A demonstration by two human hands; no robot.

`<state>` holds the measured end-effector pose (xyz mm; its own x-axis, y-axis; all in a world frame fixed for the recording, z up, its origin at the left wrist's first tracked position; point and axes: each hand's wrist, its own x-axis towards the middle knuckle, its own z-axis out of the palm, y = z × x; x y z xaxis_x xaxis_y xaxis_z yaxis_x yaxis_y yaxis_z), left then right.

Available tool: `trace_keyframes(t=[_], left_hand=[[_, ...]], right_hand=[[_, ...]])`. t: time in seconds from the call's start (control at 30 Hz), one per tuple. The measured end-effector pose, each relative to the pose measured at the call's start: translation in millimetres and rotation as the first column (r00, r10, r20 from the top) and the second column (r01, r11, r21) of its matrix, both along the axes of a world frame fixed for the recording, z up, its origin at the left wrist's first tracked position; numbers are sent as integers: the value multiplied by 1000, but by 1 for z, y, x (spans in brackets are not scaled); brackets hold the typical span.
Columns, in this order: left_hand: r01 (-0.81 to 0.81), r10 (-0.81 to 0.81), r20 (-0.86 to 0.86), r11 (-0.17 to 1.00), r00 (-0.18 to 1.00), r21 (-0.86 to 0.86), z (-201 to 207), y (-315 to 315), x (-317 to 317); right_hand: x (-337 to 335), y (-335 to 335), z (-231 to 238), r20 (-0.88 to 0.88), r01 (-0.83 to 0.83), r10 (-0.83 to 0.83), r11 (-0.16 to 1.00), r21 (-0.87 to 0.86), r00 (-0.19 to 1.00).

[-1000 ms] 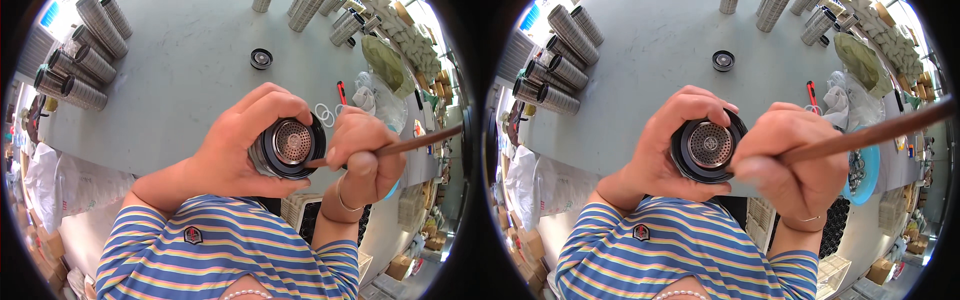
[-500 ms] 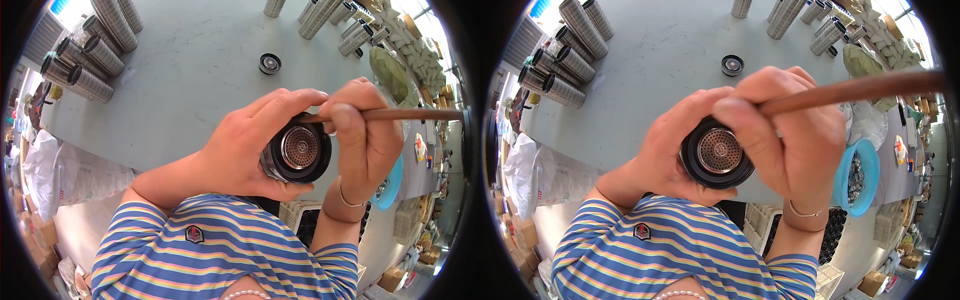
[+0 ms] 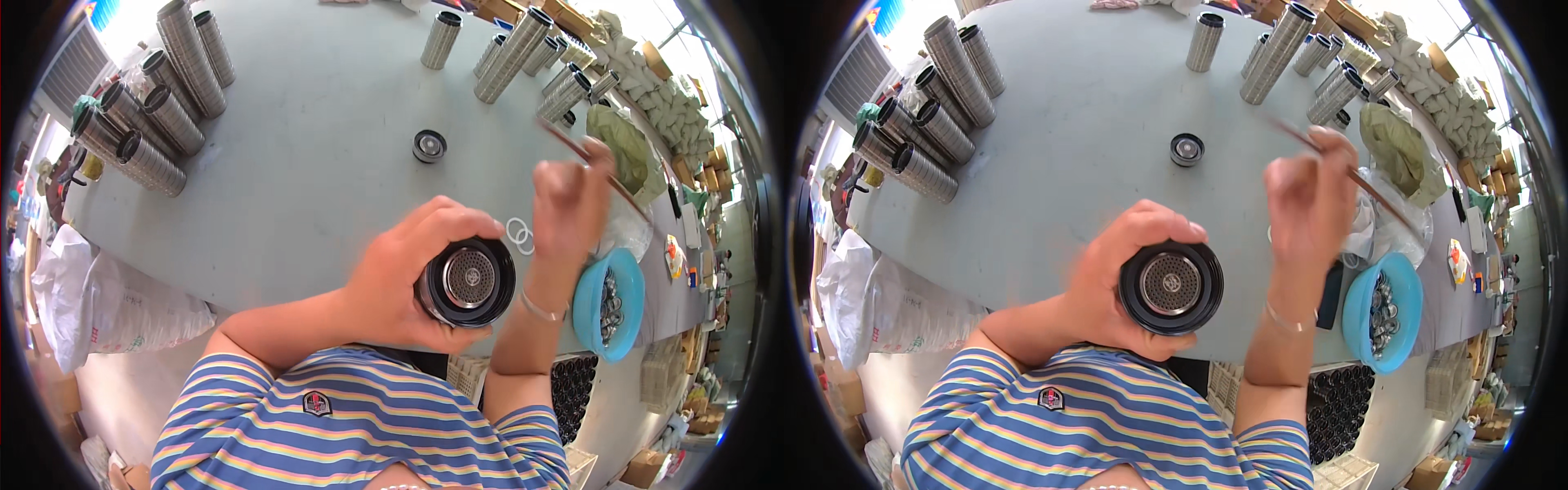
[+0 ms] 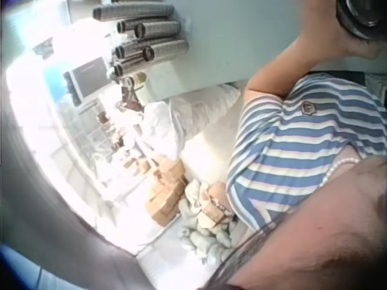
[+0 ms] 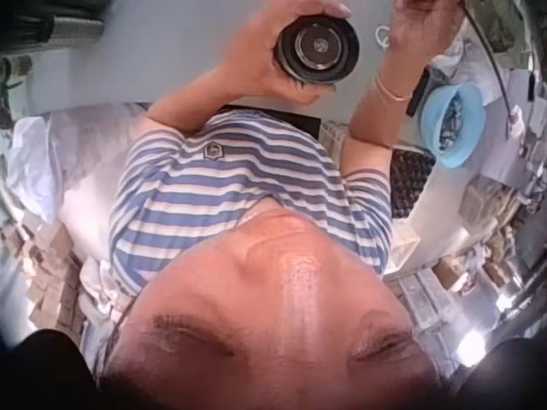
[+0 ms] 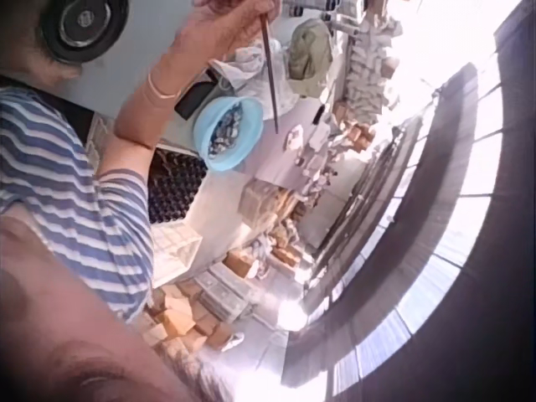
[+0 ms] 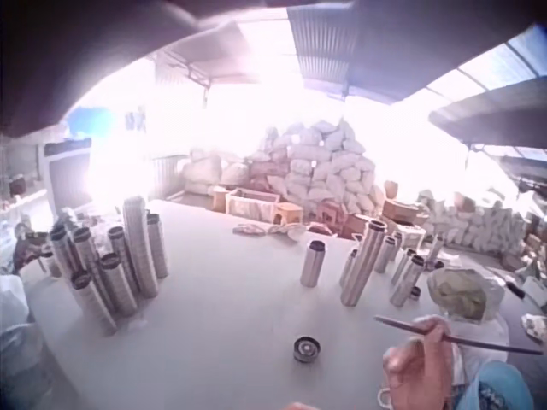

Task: Assemble metal filter components by inserting mesh caps and sealing rings into housings, using a stick for precision and a cloth for cleaning.

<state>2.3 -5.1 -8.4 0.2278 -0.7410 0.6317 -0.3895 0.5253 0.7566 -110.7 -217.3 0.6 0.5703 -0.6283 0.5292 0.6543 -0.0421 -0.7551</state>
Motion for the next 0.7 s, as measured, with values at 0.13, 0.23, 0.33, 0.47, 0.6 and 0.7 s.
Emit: trace_keyframes(t=[0.13, 0.23, 0.33, 0.47, 0.6, 0.7], left_hand=[[45, -58, -92, 990, 994, -131, -17, -11, -8], [21, -29, -52, 990, 998, -140, -17, -9, -7], [19, -43, -134, 985, 990, -173, -24, -12, -14], [73, -91, -107, 984, 990, -161, -21, -13, -17], [9, -26, -109, 988, 994, -157, -29, -9, -12], [54, -73, -258, 995, 963, -79, -33, -6, -15]], right_hand=[[62, -69, -97, -352, 206, -333, 913, -352, 875], [101, -77, -176, -326, 184, -497, 730, -659, 804], [111, -74, -210, -435, 155, -574, 709, -688, 694], [92, -97, -205, -491, 167, -188, 982, -87, 851], [44, -47, -57, -152, -208, 228, 969, 133, 962], [-4, 18, 45, -147, -365, 344, 918, -156, 927]])
